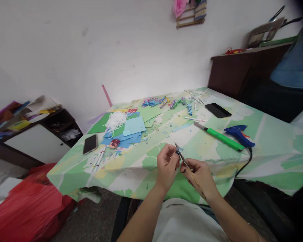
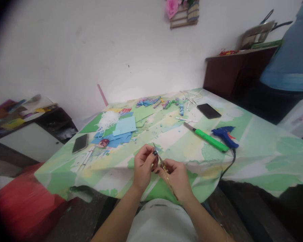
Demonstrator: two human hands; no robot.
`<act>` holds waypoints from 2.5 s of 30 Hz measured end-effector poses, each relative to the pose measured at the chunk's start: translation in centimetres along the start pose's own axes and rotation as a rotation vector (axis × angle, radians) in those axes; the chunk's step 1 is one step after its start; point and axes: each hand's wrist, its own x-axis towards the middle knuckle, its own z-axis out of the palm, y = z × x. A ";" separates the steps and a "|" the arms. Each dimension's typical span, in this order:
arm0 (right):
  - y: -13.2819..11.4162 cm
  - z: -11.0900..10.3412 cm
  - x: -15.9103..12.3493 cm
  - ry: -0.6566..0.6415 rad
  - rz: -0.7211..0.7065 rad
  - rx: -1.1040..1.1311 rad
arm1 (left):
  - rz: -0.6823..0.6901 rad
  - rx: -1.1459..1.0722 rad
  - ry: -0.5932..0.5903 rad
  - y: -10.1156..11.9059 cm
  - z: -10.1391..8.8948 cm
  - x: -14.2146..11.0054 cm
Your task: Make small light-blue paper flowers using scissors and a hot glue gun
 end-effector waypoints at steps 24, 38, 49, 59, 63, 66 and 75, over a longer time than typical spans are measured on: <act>0.0 -0.3 0.1 -0.027 -0.056 -0.037 | -0.022 0.043 -0.012 0.3 -0.4 0.2; 0.2 -0.5 0.1 -0.002 -0.042 -0.102 | -0.003 0.098 0.041 0.6 -0.7 0.2; 0.3 -0.6 0.2 0.010 -0.012 -0.116 | -0.018 0.097 0.050 0.7 -0.8 0.4; 0.1 -0.8 0.2 0.014 0.007 -0.175 | -0.033 0.092 0.077 0.7 -0.9 0.6; 0.2 -0.9 0.3 0.008 0.007 -0.181 | -0.042 0.081 0.093 0.6 -0.9 0.7; 0.2 -1.0 0.4 0.010 0.021 -0.189 | -0.049 0.066 0.097 0.7 -1.0 0.7; 0.4 -1.1 0.4 0.003 0.035 -0.202 | -0.040 0.030 0.101 0.9 -1.1 0.8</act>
